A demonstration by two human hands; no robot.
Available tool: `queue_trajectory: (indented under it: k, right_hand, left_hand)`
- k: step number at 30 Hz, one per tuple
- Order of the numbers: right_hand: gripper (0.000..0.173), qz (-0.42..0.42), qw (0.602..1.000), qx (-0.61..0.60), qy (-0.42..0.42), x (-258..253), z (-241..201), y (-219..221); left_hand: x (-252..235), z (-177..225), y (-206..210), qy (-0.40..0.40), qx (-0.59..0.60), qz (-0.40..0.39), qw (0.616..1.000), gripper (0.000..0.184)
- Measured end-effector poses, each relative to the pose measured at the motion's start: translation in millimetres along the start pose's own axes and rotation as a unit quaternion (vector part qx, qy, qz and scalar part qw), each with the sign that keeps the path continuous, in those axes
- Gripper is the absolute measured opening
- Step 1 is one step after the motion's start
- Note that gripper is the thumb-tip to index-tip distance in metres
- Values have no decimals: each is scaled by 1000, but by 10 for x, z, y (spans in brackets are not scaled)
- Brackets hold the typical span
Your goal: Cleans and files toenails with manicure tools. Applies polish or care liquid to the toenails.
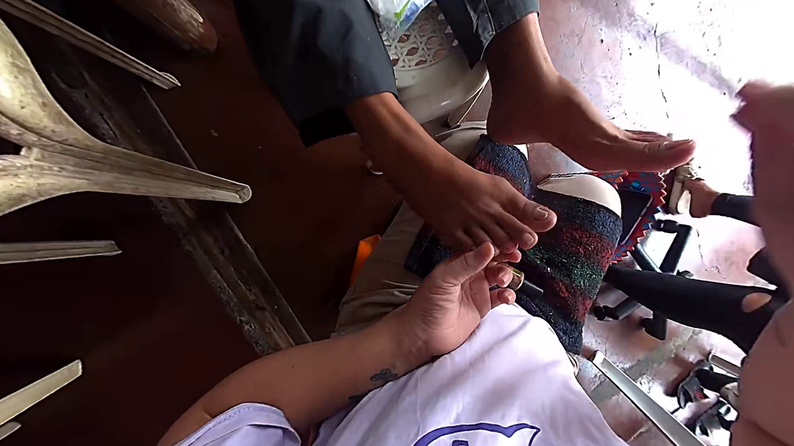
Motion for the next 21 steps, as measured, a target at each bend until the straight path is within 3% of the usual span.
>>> queue_trajectory:
  k: [3,5,9,13,16,21]
  right_hand:
    - [19,29,993,-62,-100,288,-675,200]
    - [17,-1,986,-88,-140,473,-880,420]
    - [15,66,991,-102,-56,673,-675,487]
    - [17,64,991,-93,-77,767,-844,606]
    - [14,117,990,-67,-30,746,-630,463]
    - [15,100,990,-55,-84,636,-852,481]
  left_hand:
    - [-16,12,21,13,-8,65,998,23]
    - [-19,9,33,28,-10,74,997,24]
    - [-9,15,20,36,-20,43,998,22]
    - [-19,9,25,39,-9,47,998,26]
    - [-22,3,7,37,2,17,999,23]
    - [-46,-13,-4,38,9,4,999,21]
Point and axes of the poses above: each hand's wrist, its own x-axis away from the middle knuckle, its own y-axis out of the palm, z = x × y, the point moved 6 cm from there along -x, towards the middle knuckle, and after that the axes turned 14 degrees about -z, right-handed, at the moved point
